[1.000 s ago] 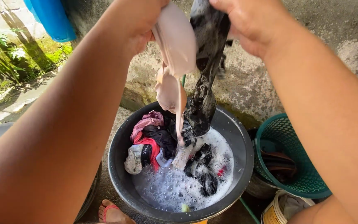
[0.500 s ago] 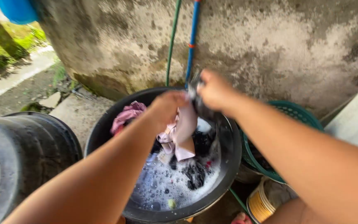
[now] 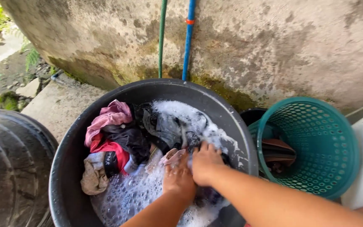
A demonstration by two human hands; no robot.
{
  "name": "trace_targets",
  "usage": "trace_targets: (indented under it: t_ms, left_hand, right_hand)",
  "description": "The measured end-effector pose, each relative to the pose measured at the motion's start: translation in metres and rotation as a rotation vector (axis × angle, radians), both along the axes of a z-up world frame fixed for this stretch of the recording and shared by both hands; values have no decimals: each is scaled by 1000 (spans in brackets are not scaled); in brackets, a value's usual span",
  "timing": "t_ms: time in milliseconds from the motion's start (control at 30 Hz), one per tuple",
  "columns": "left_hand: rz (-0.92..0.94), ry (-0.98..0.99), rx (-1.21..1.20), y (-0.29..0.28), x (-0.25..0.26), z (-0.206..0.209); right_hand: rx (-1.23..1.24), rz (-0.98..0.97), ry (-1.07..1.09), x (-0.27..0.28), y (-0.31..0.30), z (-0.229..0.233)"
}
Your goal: Hand-washing clothes in a tub with water and detergent.
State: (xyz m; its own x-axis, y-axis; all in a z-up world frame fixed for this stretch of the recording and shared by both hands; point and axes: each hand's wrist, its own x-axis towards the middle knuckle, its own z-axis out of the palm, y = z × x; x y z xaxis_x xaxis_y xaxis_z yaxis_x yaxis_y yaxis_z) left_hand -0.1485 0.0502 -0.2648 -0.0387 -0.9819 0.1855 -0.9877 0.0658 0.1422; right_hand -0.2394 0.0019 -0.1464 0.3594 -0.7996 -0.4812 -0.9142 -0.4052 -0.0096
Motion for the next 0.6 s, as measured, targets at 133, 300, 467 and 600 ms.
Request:
trace_targets:
  t_ms: [133,300,467,600]
  left_hand:
    - [25,160,449,13,4,65]
    - [235,498,322,-2,25,62]
    - [463,1138,325,-1,31,53]
    - [281,765,-17,46,24,57]
  right_hand:
    - [72,-179,-58,-14,-40,-29]
    - [247,-577,-486,-25,-55,-47]
    - [384,-970,-1000,-5,-36,8]
    - [488,-954,-1319,32,3,65]
